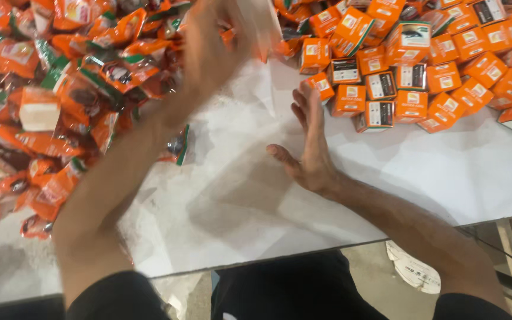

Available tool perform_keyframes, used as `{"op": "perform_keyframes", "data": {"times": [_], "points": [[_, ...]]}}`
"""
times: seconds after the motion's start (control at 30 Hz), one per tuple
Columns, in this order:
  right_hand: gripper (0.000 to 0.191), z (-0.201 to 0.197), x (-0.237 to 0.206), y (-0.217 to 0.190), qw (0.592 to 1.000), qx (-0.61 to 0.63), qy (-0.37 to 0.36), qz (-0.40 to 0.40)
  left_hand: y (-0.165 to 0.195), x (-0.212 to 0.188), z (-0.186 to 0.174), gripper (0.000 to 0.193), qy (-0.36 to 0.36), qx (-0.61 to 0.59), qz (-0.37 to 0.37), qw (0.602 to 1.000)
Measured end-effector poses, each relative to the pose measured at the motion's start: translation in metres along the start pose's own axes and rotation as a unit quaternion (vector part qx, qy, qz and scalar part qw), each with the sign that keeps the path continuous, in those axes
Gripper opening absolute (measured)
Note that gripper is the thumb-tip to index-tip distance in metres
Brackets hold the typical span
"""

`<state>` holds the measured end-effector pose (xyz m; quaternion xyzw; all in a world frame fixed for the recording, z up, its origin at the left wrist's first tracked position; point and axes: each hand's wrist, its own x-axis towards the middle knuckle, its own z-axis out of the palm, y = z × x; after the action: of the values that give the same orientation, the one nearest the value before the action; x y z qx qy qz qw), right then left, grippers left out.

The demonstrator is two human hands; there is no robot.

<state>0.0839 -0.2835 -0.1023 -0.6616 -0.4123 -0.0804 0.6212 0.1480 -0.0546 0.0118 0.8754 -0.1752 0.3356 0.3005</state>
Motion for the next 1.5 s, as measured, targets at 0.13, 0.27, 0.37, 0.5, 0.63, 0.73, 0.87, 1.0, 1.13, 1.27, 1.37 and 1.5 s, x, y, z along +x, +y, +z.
{"op": "perform_keyframes", "data": {"times": [0.13, 0.27, 0.37, 0.5, 0.63, 0.73, 0.87, 1.0, 1.13, 1.27, 1.37, 1.5], "points": [[0.081, 0.009, -0.013, 0.006, 0.974, -0.005, -0.144, 0.174, 0.060, -0.118, -0.015, 0.027, -0.163, -0.157, -0.160, 0.961], [0.067, 0.013, -0.021, 0.005, 0.972, -0.049, -0.173, 0.154, 0.052, -0.180, -0.055, 0.049, -0.145, 0.024, 0.003, 0.989], [0.067, 0.011, -0.016, 0.000, 0.971, -0.134, -0.184, 0.076, 0.035, -0.188, -0.095, 0.070, -0.237, 0.319, -0.053, 0.916], [0.065, 0.004, -0.010, -0.011, 0.958, -0.064, -0.228, 0.159, 0.020, -0.184, -0.112, 0.065, -0.280, 0.307, -0.100, 0.904], [0.063, -0.003, -0.006, -0.015, 0.968, -0.075, -0.238, 0.034, 0.030, -0.193, -0.088, 0.052, -0.153, 0.092, -0.116, 0.977], [0.062, -0.006, -0.005, -0.011, 0.968, -0.058, -0.225, 0.089, 0.059, -0.207, -0.058, 0.048, -0.059, -0.026, -0.160, 0.985], [0.063, -0.007, -0.008, -0.006, 0.965, -0.109, -0.235, 0.033, 0.080, -0.212, -0.023, 0.044, 0.040, -0.039, 0.085, 0.995], [0.065, -0.006, -0.007, -0.003, 0.963, -0.125, -0.236, 0.020, 0.069, -0.204, -0.005, 0.041, -0.020, 0.056, 0.135, 0.989], [0.064, -0.003, -0.009, -0.003, 0.965, -0.110, -0.236, 0.041, 0.066, -0.201, -0.003, 0.042, -0.077, 0.143, 0.133, 0.978], [0.065, -0.003, -0.012, -0.003, 0.967, -0.120, -0.222, 0.038, 0.082, -0.199, -0.001, 0.033, -0.053, 0.124, 0.025, 0.991], [0.066, -0.001, -0.013, -0.003, 0.969, -0.125, -0.211, 0.022, 0.092, -0.191, 0.003, 0.030, -0.036, 0.120, -0.063, 0.990], [0.066, -0.001, -0.013, -0.004, 0.967, -0.143, -0.210, 0.030, 0.091, -0.183, 0.006, 0.032, -0.023, 0.001, -0.169, 0.985]]}}
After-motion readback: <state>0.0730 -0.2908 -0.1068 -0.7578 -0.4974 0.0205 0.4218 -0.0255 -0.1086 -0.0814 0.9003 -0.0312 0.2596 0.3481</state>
